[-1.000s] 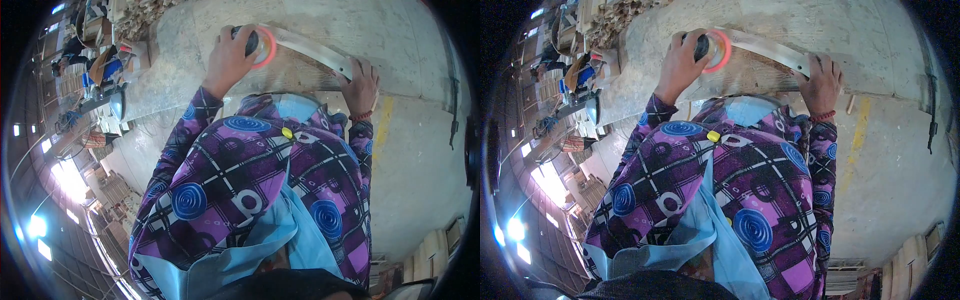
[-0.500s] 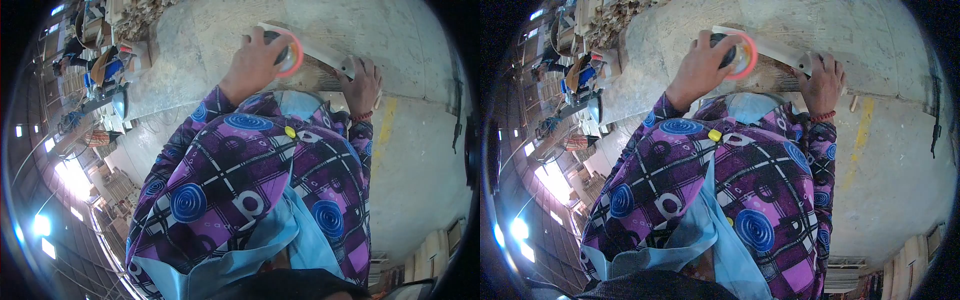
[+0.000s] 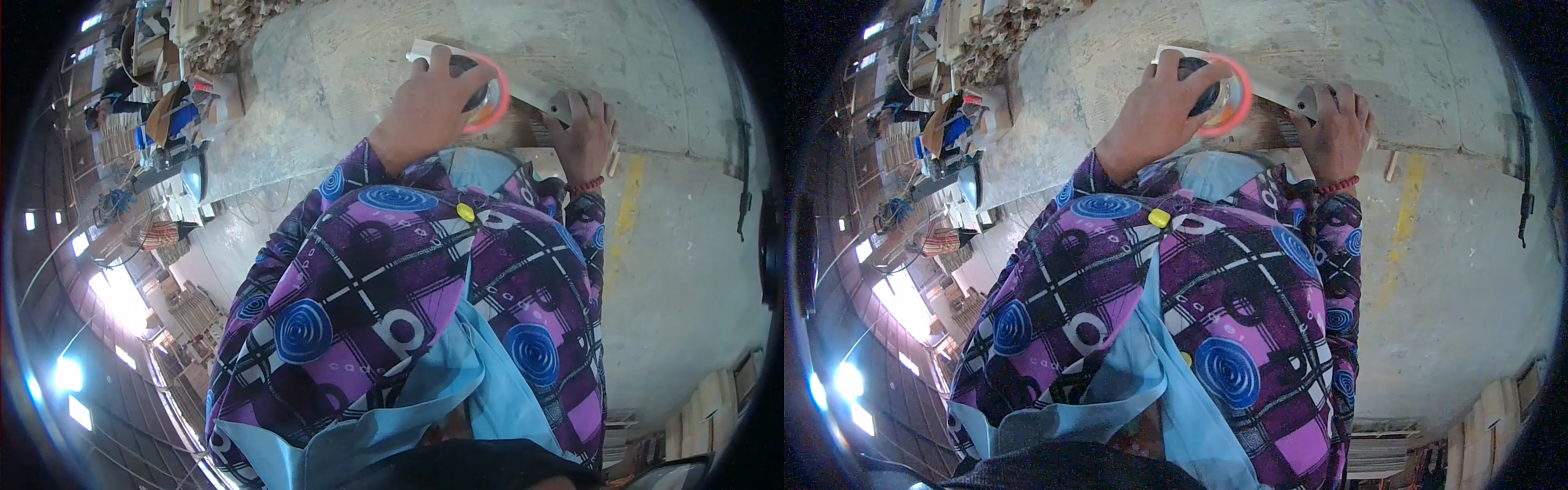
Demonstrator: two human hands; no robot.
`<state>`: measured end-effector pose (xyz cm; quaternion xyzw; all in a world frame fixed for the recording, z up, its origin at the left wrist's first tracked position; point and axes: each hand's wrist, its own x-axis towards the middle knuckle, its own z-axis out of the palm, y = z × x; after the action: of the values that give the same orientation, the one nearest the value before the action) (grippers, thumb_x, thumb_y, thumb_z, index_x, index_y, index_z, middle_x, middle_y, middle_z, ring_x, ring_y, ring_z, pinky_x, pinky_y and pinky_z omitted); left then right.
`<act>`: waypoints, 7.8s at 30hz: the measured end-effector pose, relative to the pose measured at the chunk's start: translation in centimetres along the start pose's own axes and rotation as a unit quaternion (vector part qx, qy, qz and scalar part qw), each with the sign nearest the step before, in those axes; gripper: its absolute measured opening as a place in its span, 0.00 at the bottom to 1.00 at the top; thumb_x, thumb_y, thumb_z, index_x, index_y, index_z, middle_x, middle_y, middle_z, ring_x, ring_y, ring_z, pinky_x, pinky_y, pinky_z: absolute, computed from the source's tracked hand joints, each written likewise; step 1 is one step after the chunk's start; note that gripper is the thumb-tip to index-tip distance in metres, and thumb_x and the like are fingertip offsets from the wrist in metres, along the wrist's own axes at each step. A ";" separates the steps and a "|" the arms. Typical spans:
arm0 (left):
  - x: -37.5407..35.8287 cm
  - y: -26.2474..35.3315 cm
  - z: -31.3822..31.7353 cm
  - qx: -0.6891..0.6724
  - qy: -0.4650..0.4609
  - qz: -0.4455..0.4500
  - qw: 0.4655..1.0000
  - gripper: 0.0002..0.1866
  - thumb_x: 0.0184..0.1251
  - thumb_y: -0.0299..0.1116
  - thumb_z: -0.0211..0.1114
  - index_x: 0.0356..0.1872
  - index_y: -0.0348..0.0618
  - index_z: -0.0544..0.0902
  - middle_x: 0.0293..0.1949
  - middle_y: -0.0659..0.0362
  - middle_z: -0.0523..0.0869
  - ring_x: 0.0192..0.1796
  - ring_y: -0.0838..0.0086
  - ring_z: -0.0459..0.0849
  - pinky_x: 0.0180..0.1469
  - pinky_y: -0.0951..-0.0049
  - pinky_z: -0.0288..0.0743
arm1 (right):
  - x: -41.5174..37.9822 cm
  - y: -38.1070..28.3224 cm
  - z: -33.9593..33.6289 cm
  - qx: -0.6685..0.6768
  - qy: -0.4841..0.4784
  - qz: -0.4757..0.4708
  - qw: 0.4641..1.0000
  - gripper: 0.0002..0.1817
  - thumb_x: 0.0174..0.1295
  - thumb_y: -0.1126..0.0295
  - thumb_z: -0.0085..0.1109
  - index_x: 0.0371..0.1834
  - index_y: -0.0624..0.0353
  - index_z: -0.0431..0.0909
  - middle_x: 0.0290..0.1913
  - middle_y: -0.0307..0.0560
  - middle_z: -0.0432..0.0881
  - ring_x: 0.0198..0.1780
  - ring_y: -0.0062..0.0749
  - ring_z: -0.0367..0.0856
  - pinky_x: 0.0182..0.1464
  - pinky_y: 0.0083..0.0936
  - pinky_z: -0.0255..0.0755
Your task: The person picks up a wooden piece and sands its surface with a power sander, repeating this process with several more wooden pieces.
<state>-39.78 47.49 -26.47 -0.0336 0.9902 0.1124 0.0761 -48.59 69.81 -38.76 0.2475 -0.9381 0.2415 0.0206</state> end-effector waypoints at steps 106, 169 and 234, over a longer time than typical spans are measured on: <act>3.5 -10.5 -0.4 -0.026 0.155 -0.177 0.972 0.33 0.56 0.40 0.73 0.65 0.56 0.74 0.53 0.40 0.76 0.49 0.41 0.84 0.52 0.51 0.82 | 0.7 0.5 2.1 0.129 0.080 -0.065 0.986 0.29 0.45 0.57 0.80 0.52 0.49 0.83 0.61 0.40 0.78 0.65 0.43 0.72 0.74 0.49 0.56; 6.7 -3.3 -0.3 -0.025 0.166 -0.073 0.983 0.28 0.59 0.34 0.69 0.63 0.56 0.76 0.52 0.37 0.75 0.47 0.39 0.84 0.46 0.47 0.81 | -1.1 -2.8 1.8 0.042 0.044 -0.036 0.997 0.27 0.51 0.56 0.76 0.54 0.50 0.82 0.50 0.42 0.77 0.54 0.47 0.75 0.56 0.44 0.69; 5.7 -0.3 1.1 -0.075 0.125 -0.047 0.988 0.28 0.60 0.39 0.69 0.65 0.61 0.76 0.51 0.41 0.74 0.47 0.42 0.83 0.44 0.49 0.82 | 0.7 -1.6 1.8 0.047 -0.009 -0.056 0.997 0.27 0.49 0.55 0.76 0.53 0.50 0.83 0.49 0.44 0.77 0.54 0.48 0.75 0.55 0.44 0.70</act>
<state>-45.27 47.19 -28.46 -0.0992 0.9781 0.1773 -0.0460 -48.31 67.47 -39.50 0.3030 -0.9103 0.2817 0.0136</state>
